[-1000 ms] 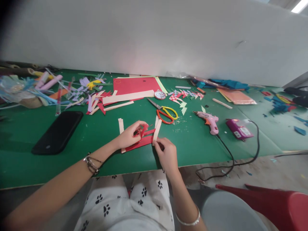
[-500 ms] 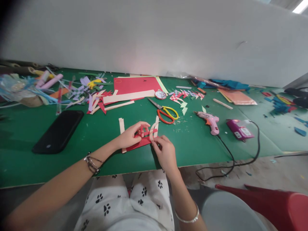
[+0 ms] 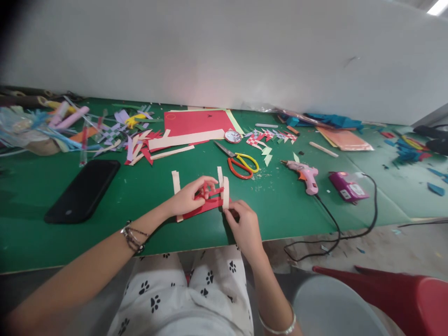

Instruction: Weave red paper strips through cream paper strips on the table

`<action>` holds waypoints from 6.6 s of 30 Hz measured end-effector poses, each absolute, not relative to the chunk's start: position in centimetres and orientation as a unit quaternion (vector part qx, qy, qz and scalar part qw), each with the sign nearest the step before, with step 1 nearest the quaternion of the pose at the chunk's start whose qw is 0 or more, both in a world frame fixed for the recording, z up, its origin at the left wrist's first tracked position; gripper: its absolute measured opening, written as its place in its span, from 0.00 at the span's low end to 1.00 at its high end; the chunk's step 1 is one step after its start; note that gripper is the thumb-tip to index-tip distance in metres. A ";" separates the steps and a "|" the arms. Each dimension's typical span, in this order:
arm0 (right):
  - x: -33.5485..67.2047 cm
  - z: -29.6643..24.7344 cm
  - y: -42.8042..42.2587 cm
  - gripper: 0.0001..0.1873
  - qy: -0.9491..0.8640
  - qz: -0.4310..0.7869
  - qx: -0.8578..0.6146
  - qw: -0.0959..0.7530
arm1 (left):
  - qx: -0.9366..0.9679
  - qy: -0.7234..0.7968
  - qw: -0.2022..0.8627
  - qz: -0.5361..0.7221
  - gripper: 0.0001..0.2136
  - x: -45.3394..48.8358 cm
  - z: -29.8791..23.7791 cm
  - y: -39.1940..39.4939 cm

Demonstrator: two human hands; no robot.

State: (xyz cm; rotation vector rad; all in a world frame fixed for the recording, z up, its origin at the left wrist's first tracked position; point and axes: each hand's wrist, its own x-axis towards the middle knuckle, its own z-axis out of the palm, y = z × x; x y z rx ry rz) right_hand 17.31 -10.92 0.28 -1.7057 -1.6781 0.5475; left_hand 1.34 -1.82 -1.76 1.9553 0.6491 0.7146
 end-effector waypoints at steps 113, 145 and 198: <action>19.6 0.7 2.5 0.21 -0.826 0.155 -0.519 0.159 | 0.876 0.458 0.147 0.038 0.09 4.1 2.2 -2.4; 19.9 0.1 2.3 0.18 -0.813 0.193 -0.511 0.201 | 0.883 0.455 0.051 -0.099 0.06 2.3 4.0 -2.9; 20.0 0.1 2.3 0.16 -0.802 0.218 -0.514 0.212 | 0.959 0.175 0.220 0.029 0.06 -0.1 1.6 1.2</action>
